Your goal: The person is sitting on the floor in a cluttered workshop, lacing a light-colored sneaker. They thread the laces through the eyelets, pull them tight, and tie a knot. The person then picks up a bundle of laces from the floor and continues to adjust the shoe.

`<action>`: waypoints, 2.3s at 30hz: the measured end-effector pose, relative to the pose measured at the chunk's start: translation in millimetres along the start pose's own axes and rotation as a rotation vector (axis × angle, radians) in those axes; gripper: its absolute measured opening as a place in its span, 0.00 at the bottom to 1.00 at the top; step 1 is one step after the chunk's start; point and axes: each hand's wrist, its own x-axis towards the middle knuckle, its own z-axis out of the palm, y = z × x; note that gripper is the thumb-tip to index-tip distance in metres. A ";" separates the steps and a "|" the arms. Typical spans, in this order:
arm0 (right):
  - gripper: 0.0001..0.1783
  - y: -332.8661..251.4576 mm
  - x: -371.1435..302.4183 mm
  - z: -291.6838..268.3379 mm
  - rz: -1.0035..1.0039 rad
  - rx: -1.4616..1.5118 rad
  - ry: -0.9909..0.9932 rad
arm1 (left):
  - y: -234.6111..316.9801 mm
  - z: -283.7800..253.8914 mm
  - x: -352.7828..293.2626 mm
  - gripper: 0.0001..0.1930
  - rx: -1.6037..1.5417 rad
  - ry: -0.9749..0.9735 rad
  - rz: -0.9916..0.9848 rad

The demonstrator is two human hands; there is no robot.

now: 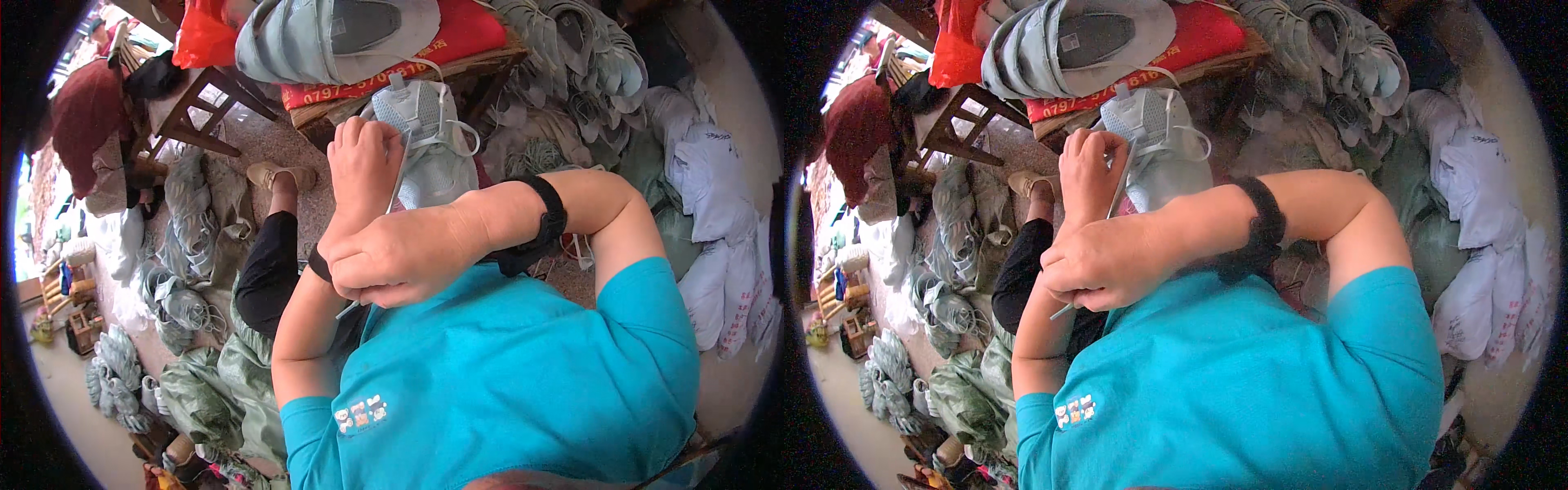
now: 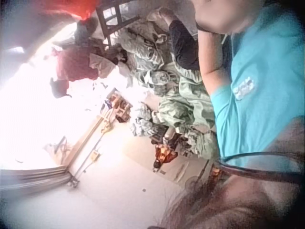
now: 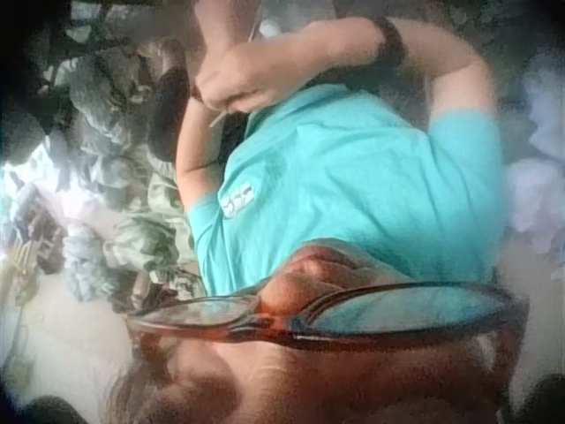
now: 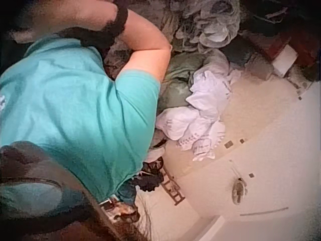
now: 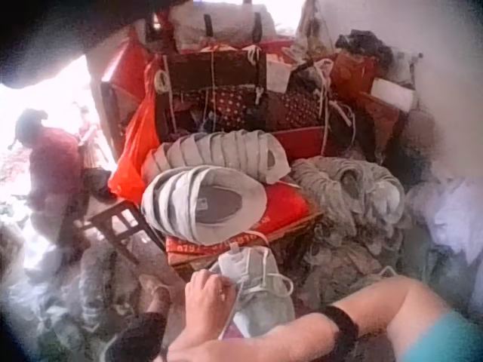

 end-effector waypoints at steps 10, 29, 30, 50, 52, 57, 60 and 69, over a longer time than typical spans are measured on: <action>0.07 22.4 -56.2 -71.6 0.360 -0.141 0.202 | 1.3 4.1 13.9 0.05 -0.456 -0.132 -0.283; 0.13 65.9 -94.0 -99.3 0.564 -0.751 0.372 | 8.7 10.6 10.6 0.07 -0.099 -0.102 -0.163; 0.13 66.0 -93.2 -99.2 0.648 -0.705 0.405 | 8.2 9.0 8.8 0.08 -0.143 -0.034 -0.151; 0.06 57.3 -212.2 -169.8 0.733 -1.419 0.568 | -2.3 -9.3 -3.4 0.07 -0.111 -0.008 0.051; 0.06 53.9 -231.4 -182.6 0.687 -1.532 0.502 | -23.9 -24.4 1.1 0.07 0.010 0.062 0.114; 0.07 9.6 -302.8 -244.0 1.028 -1.796 0.513 | -113.0 -112.9 4.5 0.05 0.300 0.168 -0.289; 0.09 1.6 -326.9 -255.3 1.140 -1.815 0.512 | -135.7 -114.2 -10.5 0.04 0.288 0.221 -0.138; 0.07 35.8 -148.5 -145.3 0.483 -0.831 0.236 | -35.6 -32.5 -23.5 0.07 -0.187 0.087 -0.045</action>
